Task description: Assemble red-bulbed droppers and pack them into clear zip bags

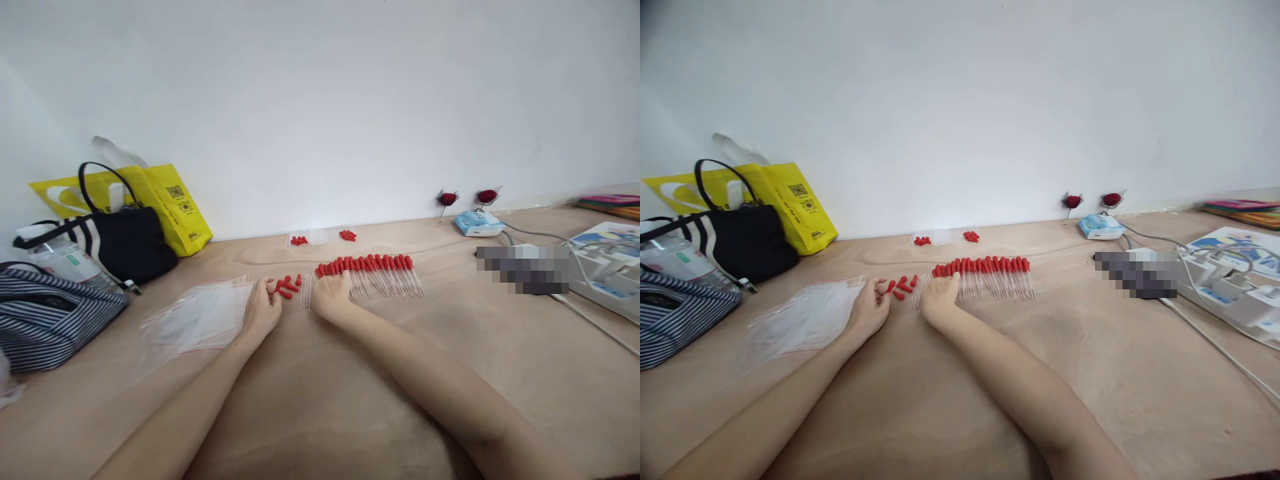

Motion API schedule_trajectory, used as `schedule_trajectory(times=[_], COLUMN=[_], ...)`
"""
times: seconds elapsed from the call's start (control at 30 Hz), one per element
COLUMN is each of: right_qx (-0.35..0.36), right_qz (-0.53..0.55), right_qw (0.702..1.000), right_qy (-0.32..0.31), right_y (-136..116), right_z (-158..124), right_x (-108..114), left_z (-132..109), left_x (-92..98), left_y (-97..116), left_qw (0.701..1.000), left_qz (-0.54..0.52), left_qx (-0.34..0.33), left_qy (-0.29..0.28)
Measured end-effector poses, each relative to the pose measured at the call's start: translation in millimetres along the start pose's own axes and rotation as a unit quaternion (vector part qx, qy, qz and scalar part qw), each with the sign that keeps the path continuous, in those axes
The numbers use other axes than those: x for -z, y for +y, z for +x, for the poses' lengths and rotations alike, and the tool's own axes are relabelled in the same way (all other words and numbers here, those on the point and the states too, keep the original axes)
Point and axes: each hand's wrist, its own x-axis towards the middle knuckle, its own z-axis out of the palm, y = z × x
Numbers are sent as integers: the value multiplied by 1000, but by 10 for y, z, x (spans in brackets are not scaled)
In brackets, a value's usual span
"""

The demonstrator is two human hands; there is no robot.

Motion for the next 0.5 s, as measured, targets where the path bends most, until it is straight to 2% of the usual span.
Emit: schedule_trajectory(times=[0.13, 0.23, 0.33, 0.4, 0.5], right_qx=[18, 78, 188, 218, 256], right_qz=[2, 6, 33, 59, 106], right_qw=[997, 992, 969, 958, 944], right_qy=[78, 99, 155, 176, 176], right_y=[302, 676, 1037, 1212, 1350], right_z=[-263, -515, -733, -835, -910], right_x=[-3, -80, -204, -273, -320], left_z=[-73, -175, -309, -401, -510], left_x=[22, 14, 0, -5, -5], left_y=[67, 173, 306, 390, 481], left_qw=[993, 979, 964, 954, 950], left_qz=[-27, -69, -123, -141, -133], left_qx=[-113, -193, -233, -250, -246], left_qy=[8, -7, -40, -84, -142])
